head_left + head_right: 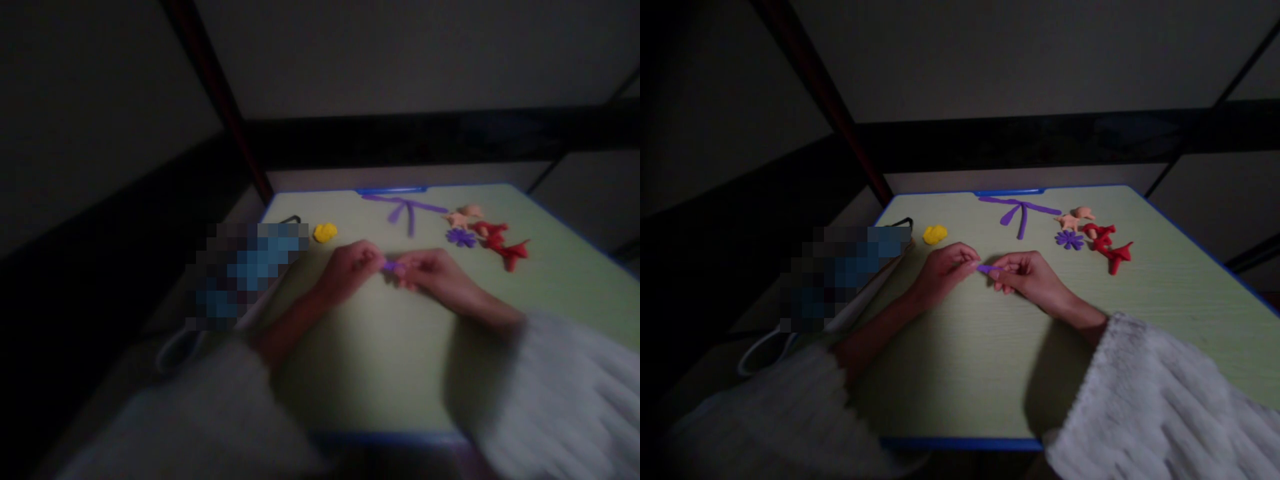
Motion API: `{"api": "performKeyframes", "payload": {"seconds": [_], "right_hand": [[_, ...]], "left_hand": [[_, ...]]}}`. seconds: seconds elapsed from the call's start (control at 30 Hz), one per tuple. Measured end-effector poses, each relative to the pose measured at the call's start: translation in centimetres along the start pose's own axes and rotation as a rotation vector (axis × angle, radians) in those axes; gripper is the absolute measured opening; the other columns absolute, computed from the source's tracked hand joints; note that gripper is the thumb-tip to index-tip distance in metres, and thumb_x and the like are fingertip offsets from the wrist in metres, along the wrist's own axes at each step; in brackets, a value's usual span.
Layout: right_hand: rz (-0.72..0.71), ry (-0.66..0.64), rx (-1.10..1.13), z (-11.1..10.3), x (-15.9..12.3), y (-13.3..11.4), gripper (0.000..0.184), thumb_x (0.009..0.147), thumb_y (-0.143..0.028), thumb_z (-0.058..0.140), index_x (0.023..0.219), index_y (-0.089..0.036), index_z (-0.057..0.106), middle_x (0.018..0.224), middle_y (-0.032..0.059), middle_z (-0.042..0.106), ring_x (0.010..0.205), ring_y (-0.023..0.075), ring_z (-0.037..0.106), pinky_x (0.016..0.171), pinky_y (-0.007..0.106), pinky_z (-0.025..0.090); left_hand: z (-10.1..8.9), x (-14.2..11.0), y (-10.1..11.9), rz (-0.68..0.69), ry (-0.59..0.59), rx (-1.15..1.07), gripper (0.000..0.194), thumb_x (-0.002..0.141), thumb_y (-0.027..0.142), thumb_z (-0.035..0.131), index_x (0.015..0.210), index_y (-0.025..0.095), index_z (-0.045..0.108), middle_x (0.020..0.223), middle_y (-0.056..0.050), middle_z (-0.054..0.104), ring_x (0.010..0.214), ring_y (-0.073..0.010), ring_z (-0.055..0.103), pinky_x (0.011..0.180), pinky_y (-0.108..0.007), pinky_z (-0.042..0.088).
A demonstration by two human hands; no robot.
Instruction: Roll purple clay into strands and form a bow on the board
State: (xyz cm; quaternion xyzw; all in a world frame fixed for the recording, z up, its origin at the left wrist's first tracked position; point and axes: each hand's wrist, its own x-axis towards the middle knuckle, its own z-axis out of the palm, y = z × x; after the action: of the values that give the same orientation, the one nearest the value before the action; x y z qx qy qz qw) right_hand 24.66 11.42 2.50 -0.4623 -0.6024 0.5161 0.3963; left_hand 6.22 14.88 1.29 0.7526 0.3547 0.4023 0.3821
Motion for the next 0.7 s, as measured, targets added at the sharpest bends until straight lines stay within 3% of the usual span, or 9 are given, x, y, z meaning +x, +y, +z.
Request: {"api": "performKeyframes", "payload": {"seconds": [0.1, 0.23, 0.7], "right_hand": [[0.015, -0.008, 0.019, -0.1, 0.0, -0.1, 0.035, 0.064, -0.049, 0.076, 0.067, -0.014, 0.067, 0.055, 0.0003, 0.063, 0.045, 0.007, 0.047, 0.044, 0.022, 0.038], [0.02, -0.013, 0.037, -0.2, 0.0, -0.1, 0.035, 0.064, -0.049, 0.076, 0.068, -0.015, 0.068, 0.054, -0.0001, 0.062, 0.045, 0.0074, 0.047, 0.044, 0.022, 0.038], [0.002, -0.034, 0.028, -0.5, -0.1, 0.1, 0.024, 0.068, -0.038, 0.075, 0.07, -0.015, 0.07, 0.058, 0.0011, 0.064, 0.048, 0.0081, 0.05, 0.047, 0.023, 0.042]], "left_hand": [[-0.1, -0.1, 0.0, 0.075, 0.013, 0.107, 0.017, 0.071, 0.023, 0.069, 0.086, 0.015, 0.069, 0.072, 0.0, 0.064, 0.063, -0.0098, 0.055, 0.054, -0.018, 0.039], [-0.4, -0.2, -0.3, 0.134, -0.013, 0.202, 0.013, 0.072, 0.022, 0.072, 0.084, 0.017, 0.073, 0.072, -0.001, 0.069, 0.06, -0.0099, 0.058, 0.053, -0.018, 0.041], [-0.5, -0.5, -1.4, 0.12, -0.036, 0.071, 0.017, 0.08, 0.028, 0.066, 0.087, 0.015, 0.075, 0.068, -0.006, 0.074, 0.055, -0.0118, 0.066, 0.055, -0.021, 0.054]]}}
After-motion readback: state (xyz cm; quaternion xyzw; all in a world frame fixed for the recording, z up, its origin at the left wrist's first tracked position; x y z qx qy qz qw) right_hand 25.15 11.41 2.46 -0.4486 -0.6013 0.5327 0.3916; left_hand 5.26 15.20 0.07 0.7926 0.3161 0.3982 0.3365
